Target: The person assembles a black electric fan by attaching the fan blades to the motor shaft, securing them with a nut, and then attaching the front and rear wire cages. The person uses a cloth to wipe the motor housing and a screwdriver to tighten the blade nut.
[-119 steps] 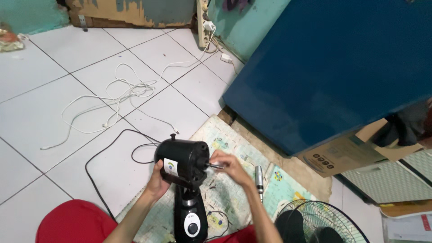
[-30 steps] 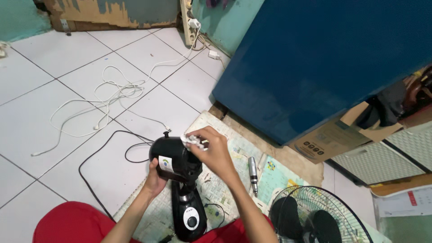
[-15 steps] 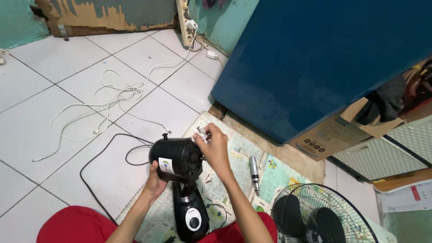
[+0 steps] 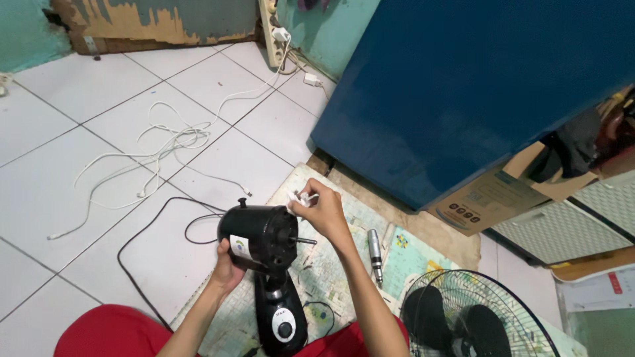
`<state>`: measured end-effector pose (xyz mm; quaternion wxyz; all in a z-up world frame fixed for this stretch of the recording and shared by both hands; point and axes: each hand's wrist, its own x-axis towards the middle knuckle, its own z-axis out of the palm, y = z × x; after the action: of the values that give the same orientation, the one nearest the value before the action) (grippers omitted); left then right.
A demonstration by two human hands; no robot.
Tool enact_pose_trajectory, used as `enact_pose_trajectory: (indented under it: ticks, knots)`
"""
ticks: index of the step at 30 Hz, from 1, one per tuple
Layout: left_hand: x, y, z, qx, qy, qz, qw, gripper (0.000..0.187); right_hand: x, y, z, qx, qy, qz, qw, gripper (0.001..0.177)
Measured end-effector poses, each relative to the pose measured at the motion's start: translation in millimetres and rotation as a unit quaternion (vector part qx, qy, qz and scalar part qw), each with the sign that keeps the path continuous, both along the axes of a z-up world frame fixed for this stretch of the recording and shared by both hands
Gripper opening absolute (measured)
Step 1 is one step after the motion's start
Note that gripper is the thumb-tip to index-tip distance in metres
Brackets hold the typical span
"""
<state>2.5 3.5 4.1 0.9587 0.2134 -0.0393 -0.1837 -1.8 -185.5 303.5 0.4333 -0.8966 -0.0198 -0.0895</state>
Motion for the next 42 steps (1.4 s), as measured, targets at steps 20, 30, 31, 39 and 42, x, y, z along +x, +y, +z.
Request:
enact_pose_trajectory:
  ticks: [20,30,31,39,42]
  knots:
    - [4,4,-14,0.001,0.045,-0.004,0.999,0.094,-44,-35,-38,0.017,-0.044,0.001,0.999,0.022]
    - [3,0,-7,0.006,0.066,0.009,0.998,0.093,-53,-17,-48,0.067,-0.127,-0.035,0.989,0.023]
    - [4,1,-6,0.009,0.068,0.017,0.998,0.094,-58,-17,-52,0.066,-0.136,-0.027,0.988,0.024]
    - [4,5,1,0.022,0.063,0.045,0.997,0.098,-87,-30,-71,0.104,-0.073,0.027,0.992,0.028]
    - [0,4,4,0.041,0.052,0.021,0.998,0.102,-74,-38,-63,0.079,-0.165,0.014,0.983,0.031]
